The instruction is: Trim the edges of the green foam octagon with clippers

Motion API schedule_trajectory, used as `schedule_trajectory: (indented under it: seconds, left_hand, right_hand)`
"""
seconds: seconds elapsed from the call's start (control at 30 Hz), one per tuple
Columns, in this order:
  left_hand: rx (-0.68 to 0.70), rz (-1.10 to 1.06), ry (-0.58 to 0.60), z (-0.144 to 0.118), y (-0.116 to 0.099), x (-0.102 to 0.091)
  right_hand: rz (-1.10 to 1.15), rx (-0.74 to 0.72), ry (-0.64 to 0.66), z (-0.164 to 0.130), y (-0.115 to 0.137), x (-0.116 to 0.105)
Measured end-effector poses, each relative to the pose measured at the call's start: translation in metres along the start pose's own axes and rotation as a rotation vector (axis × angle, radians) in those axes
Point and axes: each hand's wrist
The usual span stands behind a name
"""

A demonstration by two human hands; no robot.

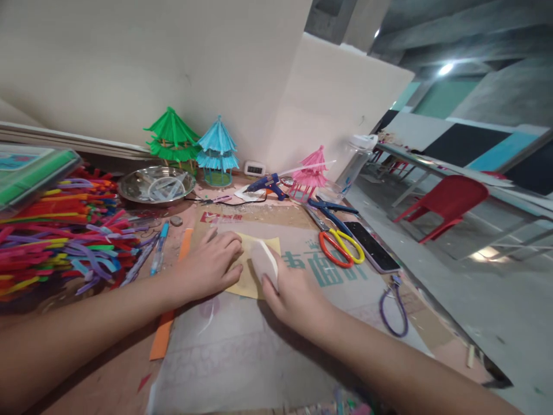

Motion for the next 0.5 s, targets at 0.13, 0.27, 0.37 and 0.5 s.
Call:
schedule_trajectory:
  seconds: [0.13, 0.27, 0.37, 0.5]
  left_hand:
    - [-0.013, -0.022, -0.004, 0.001, 0.001, -0.001]
    - [-0.058, -0.055, -0.008, 0.000, 0.000, -0.004]
    - [-0.063, -0.072, -0.002, 0.000, -0.001, -0.005]
    - [-0.068, -0.069, -0.014, 0.000, 0.001, -0.004]
  right_hand:
    - [0.050, 0.120, -0.019, 0.036, 0.003, 0.014]
    - [0.411, 0.185, -0.099, 0.061, 0.001, 0.013]
    - [0.696, 0.253, -0.087, 0.054, -0.004, 0.006]
    - [0.773, 0.297, -0.093, 0.042, -0.012, 0.006]
Point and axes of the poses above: each hand's wrist, its own z-axis towards the middle knuckle, its own x-axis out of the palm, y = z × x, and after that the axes turned 14 degrees about x, right-handed
